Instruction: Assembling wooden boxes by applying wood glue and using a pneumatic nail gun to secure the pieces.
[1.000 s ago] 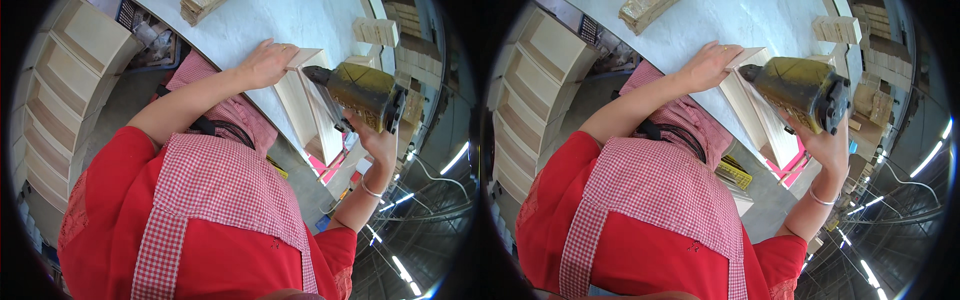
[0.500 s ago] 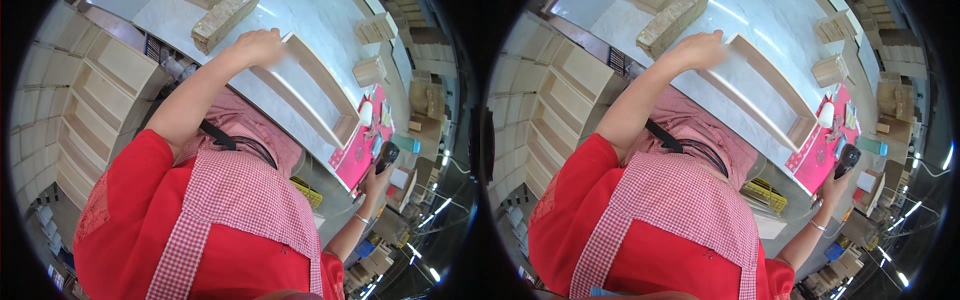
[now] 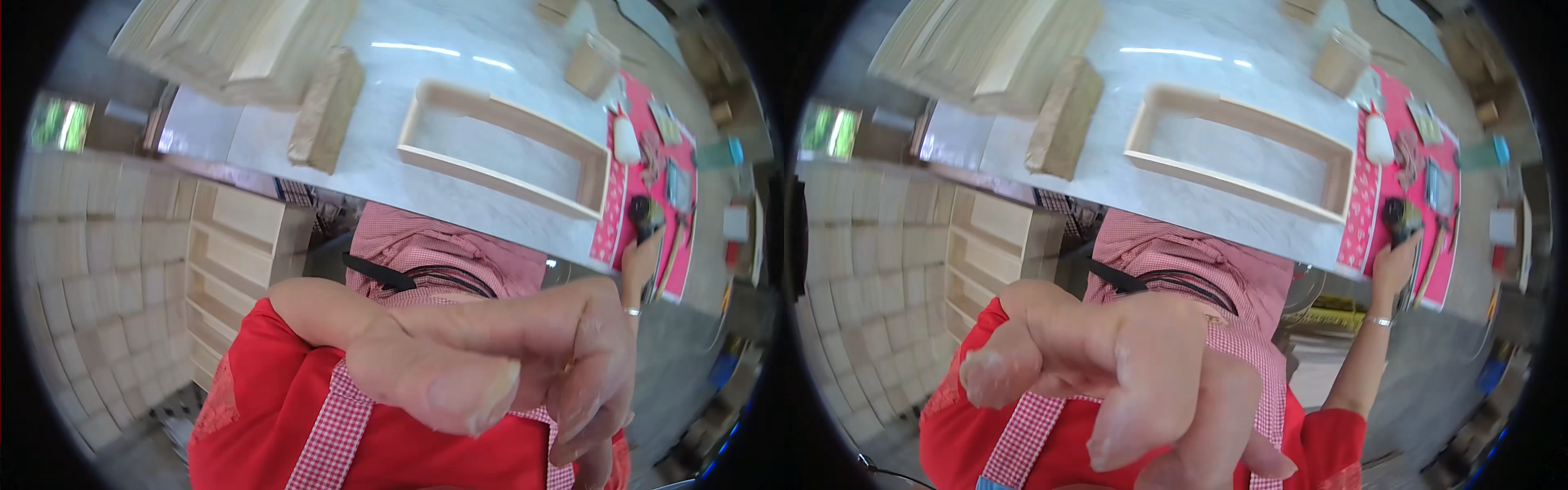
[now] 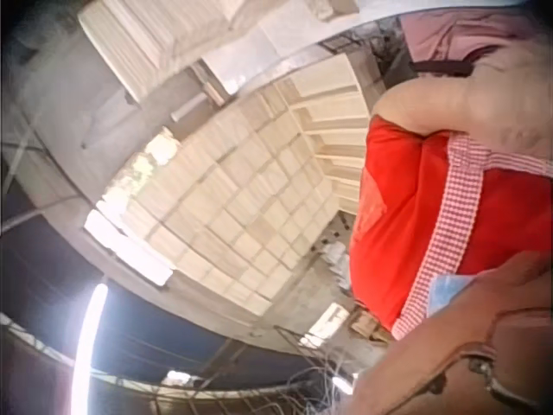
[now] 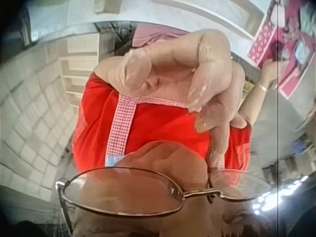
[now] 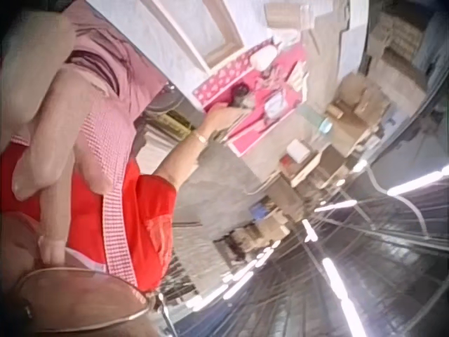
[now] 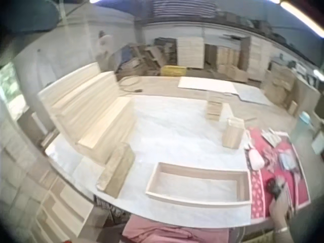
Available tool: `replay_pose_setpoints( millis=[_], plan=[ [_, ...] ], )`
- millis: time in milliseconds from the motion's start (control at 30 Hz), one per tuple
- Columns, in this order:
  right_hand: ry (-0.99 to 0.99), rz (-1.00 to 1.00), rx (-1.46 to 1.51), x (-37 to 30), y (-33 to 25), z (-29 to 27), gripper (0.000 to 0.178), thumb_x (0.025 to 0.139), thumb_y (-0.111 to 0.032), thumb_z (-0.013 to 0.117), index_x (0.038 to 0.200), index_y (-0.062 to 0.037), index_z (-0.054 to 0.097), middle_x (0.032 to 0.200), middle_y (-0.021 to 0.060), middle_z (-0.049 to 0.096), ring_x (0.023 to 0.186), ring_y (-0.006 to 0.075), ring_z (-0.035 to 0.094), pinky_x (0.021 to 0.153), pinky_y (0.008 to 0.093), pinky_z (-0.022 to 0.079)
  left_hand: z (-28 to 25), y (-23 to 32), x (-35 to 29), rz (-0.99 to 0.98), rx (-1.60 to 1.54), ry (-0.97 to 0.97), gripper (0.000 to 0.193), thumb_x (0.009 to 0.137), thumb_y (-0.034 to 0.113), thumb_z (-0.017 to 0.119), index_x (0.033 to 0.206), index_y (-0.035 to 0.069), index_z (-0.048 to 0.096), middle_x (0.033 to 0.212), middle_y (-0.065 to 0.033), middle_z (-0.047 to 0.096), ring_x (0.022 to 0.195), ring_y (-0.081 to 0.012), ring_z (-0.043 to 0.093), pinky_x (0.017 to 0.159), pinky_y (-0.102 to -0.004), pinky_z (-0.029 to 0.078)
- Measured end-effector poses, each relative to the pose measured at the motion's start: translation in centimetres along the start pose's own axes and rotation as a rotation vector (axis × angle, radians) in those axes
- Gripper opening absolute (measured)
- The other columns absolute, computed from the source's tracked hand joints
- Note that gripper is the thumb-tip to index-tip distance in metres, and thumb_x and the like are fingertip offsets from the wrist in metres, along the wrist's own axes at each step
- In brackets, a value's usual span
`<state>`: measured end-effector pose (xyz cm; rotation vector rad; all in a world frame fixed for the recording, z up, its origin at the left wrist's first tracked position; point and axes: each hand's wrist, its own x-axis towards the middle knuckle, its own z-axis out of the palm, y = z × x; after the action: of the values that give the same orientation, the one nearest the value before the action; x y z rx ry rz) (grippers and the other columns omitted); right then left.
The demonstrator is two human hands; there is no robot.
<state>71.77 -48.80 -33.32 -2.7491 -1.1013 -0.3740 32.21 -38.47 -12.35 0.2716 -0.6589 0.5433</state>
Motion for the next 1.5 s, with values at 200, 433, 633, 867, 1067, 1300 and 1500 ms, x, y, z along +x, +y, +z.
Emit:
replay_pose_setpoints(
  millis=[200, 433, 633, 867, 1067, 1300, 1500],
  plan=[
    [0.193, -0.009, 0.081, -0.5, 2.2, 1.2, 0.069, 0.088, -0.021, 0.068, 0.145, 0.0037, 0.035, 0.125, 0.0284, 0.058, 0.111, 0.0422, 0.059, 0.094, 0.0478, 0.047, 0.7, -1.0, 1.7, -0.255, -0.159, 0.194, 0.057, 0.092, 0.052, 0.056, 0.106, 0.0, 0.038, 0.101, -0.0128, 0.043, 0.097, -0.0267, 0.051, 0.089, -0.0421, 0.045],
    [0.303, 0.05, 0.319, -3.0, -4.0, -2.5, 0.051, 0.09, -0.02, 0.067, 0.133, 0.0038, 0.051, 0.115, 0.0215, 0.064, 0.102, 0.0375, 0.062, 0.091, 0.0454, 0.048, 0.0, -2.7, 1.5, -0.318, -0.247, 0.218, 0.058, 0.09, 0.051, 0.058, 0.107, -0.001, 0.038, 0.104, -0.0135, 0.04, 0.102, -0.0276, 0.051, 0.086, -0.0402, 0.045],
    [0.055, 0.098, 0.884, -5.5, -9.2, -1.7, 0.041, 0.098, -0.011, 0.055, 0.137, 0.0012, 0.049, 0.119, 0.0157, 0.064, 0.11, 0.0224, 0.061, 0.094, 0.0342, 0.048, -1.5, -5.1, 1.2, -0.099, -0.153, 0.048, 0.061, 0.089, 0.052, 0.057, 0.11, -0.002, 0.039, 0.106, -0.015, 0.041, 0.101, -0.029, 0.055, 0.085, -0.0382, 0.046],
    [-0.026, 0.1, 1.18, -7.6, -11.6, -0.6, 0.044, 0.097, 0.001, 0.046, 0.14, 0.0005, 0.046, 0.121, 0.0165, 0.063, 0.113, 0.0228, 0.06, 0.097, 0.034, 0.047, -3.7, 0.7, 1.1, -0.102, 0.281, 0.137, 0.062, 0.098, 0.062, 0.04, 0.111, 0.001, 0.045, 0.098, -0.0163, 0.053, 0.098, -0.027, 0.06, 0.088, -0.0463, 0.049],
    [-0.069, 0.136, 1.286, -8.2, -11.5, -0.5, 0.045, 0.096, 0.004, 0.042, 0.141, -0.0001, 0.046, 0.123, 0.0174, 0.061, 0.115, 0.0235, 0.06, 0.1, 0.0341, 0.046, -13.0, 13.1, -10.2, 0.321, 1.645, 1.304, 0.05, 0.105, 0.047, 0.035, 0.117, 0.003, 0.056, 0.11, -0.0101, 0.061, 0.114, -0.0224, 0.055, 0.105, -0.0387, 0.036],
    [-0.063, -0.01, 1.383, -4.8, -11.5, -6.0, 0.04, 0.1, -0.008, 0.044, 0.138, 0.0036, 0.047, 0.12, 0.0149, 0.062, 0.11, 0.0192, 0.059, 0.095, 0.0325, 0.047, -13.3, 12.8, -11.0, 0.016, 1.543, 1.178, 0.063, 0.105, 0.049, 0.029, 0.134, -0.001, 0.053, 0.124, -0.0096, 0.06, 0.123, -0.0217, 0.051, 0.105, -0.0393, 0.035],
    [-0.08, -0.065, 1.4, 0.3, -12.1, -7.7, 0.041, 0.103, -0.02, 0.046, 0.136, 0.0054, 0.049, 0.111, 0.0126, 0.066, 0.102, 0.0166, 0.061, 0.092, 0.0305, 0.048, -13.4, 15.1, -5.4, -0.023, 1.624, 1.127, 0.066, 0.104, 0.052, 0.033, 0.124, -0.004, 0.061, 0.115, -0.0093, 0.062, 0.112, -0.0212, 0.055, 0.1, -0.0382, 0.04]
  ],
)
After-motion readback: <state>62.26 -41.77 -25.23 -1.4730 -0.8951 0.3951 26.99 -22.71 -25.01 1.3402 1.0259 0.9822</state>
